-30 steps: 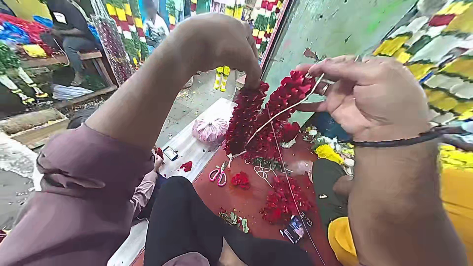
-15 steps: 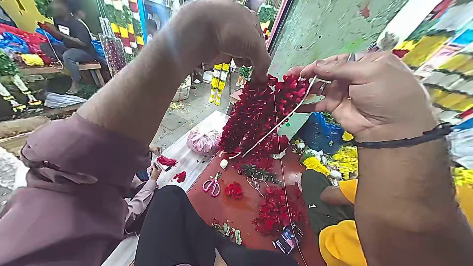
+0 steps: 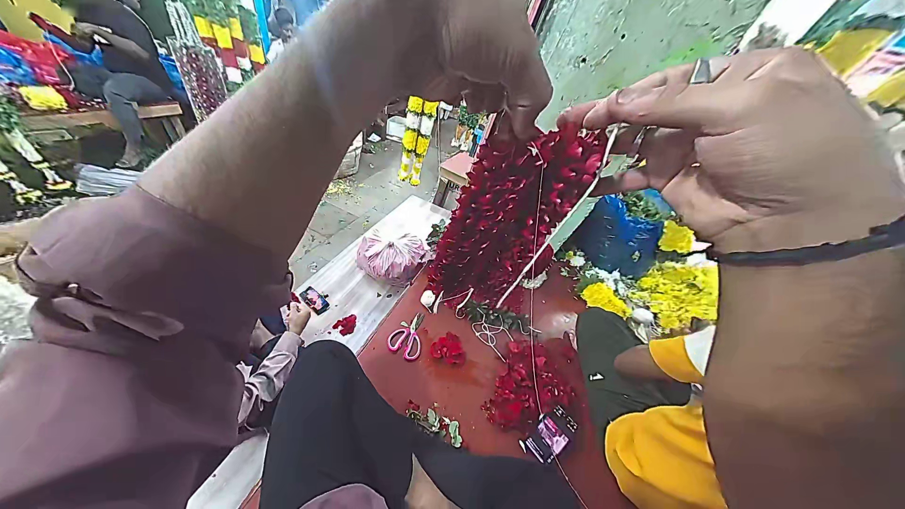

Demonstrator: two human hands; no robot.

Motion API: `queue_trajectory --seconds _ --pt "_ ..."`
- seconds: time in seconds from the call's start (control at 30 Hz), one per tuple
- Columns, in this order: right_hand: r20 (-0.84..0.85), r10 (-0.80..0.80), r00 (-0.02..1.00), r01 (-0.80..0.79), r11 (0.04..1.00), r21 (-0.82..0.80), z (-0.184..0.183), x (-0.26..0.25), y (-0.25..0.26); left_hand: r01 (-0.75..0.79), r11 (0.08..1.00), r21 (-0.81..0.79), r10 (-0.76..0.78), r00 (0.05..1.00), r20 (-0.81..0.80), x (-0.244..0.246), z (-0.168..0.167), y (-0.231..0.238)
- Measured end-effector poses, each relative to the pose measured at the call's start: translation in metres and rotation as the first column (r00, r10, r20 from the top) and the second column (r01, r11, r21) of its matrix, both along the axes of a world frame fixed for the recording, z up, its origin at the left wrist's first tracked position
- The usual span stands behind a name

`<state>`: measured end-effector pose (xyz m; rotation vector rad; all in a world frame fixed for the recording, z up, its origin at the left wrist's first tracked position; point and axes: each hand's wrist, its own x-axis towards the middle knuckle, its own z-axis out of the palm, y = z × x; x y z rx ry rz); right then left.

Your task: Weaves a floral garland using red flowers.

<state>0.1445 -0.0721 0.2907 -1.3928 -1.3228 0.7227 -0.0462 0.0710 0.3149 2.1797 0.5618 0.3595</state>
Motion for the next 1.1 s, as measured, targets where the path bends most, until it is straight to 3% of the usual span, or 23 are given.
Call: queue_trajectory --seconds 0.27,1.1 --pt "0.009 -0.025 1.0 0.025 1.0 0.006 0.005 0.002 -0.004 0.1 0.995 0.016 -0.1 0.995 0.029 0.004 0.0 0.005" --pt "-0.009 -0.017 1.0 0.017 0.999 -0.038 -0.005 0.005 -0.004 -0.041 0.999 0.017 0.041 0.999 -0.025 0.011 -0.007 0.0"
